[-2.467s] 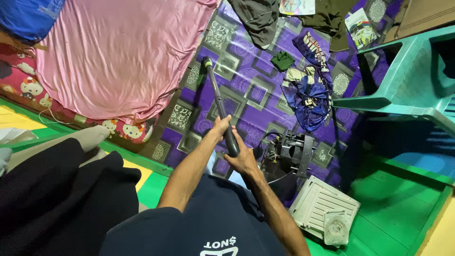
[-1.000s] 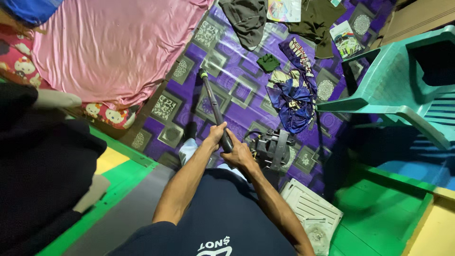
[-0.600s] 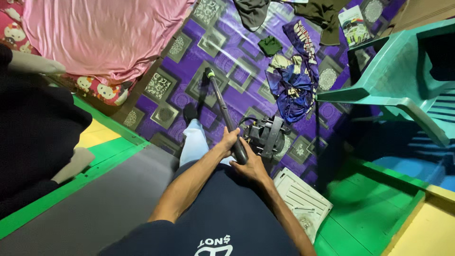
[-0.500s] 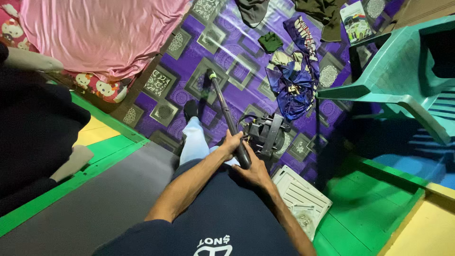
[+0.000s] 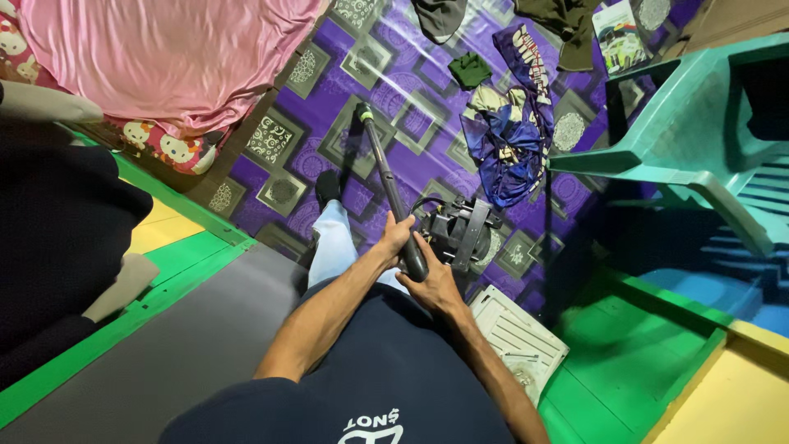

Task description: The person sits on the floor, picks up books, wipes them with a cloth, and places them on a nearby surface. Then, the person uses a vacuum cleaner to clean the floor.

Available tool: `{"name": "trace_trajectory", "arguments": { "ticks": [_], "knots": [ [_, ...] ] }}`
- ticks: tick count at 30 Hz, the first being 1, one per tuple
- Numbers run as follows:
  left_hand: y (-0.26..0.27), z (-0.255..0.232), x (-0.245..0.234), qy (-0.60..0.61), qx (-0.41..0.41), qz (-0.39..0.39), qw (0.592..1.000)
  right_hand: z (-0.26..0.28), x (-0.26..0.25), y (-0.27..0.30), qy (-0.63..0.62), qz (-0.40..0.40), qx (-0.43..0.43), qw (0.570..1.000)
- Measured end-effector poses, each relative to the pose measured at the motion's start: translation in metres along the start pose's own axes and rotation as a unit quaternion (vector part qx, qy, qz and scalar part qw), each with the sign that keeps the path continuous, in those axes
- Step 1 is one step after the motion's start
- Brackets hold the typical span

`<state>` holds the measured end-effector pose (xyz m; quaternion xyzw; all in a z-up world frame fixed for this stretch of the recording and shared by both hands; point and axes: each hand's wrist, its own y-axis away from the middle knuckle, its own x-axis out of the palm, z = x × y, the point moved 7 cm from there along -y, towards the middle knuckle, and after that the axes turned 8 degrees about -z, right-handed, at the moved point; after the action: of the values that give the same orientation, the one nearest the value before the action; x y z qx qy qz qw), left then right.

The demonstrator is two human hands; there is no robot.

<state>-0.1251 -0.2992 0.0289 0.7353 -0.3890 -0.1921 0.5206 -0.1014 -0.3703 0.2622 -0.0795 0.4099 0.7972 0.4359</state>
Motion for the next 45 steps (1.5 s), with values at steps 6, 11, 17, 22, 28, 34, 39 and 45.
{"name": "trace_trajectory", "arguments": {
  "ticks": [6, 11, 17, 22, 28, 34, 39, 45],
  "knots": [
    [-0.055, -0.018, -0.009, 0.056, 0.003, -0.003, 0.998, 0.015, 0.012, -0.039, 0.014, 0.018, 0.021, 1.000],
    [-0.106, -0.048, -0.030, 0.058, 0.056, -0.012, 0.997, 0.031, 0.028, -0.088, 0.030, 0.029, -0.053, 0.998],
    [-0.138, -0.092, -0.047, 0.095, 0.056, -0.008, 0.994, 0.053, 0.043, -0.136, 0.051, 0.017, -0.115, 0.992],
    [-0.153, -0.127, -0.059, 0.070, 0.063, -0.038, 0.995, 0.066, 0.054, -0.164, 0.063, 0.029, -0.092, 0.993],
    [-0.156, -0.138, -0.067, 0.045, 0.047, -0.055, 0.996, 0.075, 0.059, -0.176, 0.091, 0.024, -0.118, 0.989],
    [-0.153, -0.117, -0.062, 0.003, 0.059, -0.052, 0.997, 0.066, 0.047, -0.154, 0.111, 0.052, -0.053, 0.991],
    [-0.123, -0.093, -0.054, 0.023, -0.004, -0.058, 0.998, 0.057, 0.037, -0.119, 0.057, 0.022, -0.140, 0.988],
    [-0.077, -0.049, -0.033, 0.126, -0.090, -0.026, 0.988, 0.034, 0.024, -0.066, 0.045, 0.056, -0.006, 0.997]
  ]
}}
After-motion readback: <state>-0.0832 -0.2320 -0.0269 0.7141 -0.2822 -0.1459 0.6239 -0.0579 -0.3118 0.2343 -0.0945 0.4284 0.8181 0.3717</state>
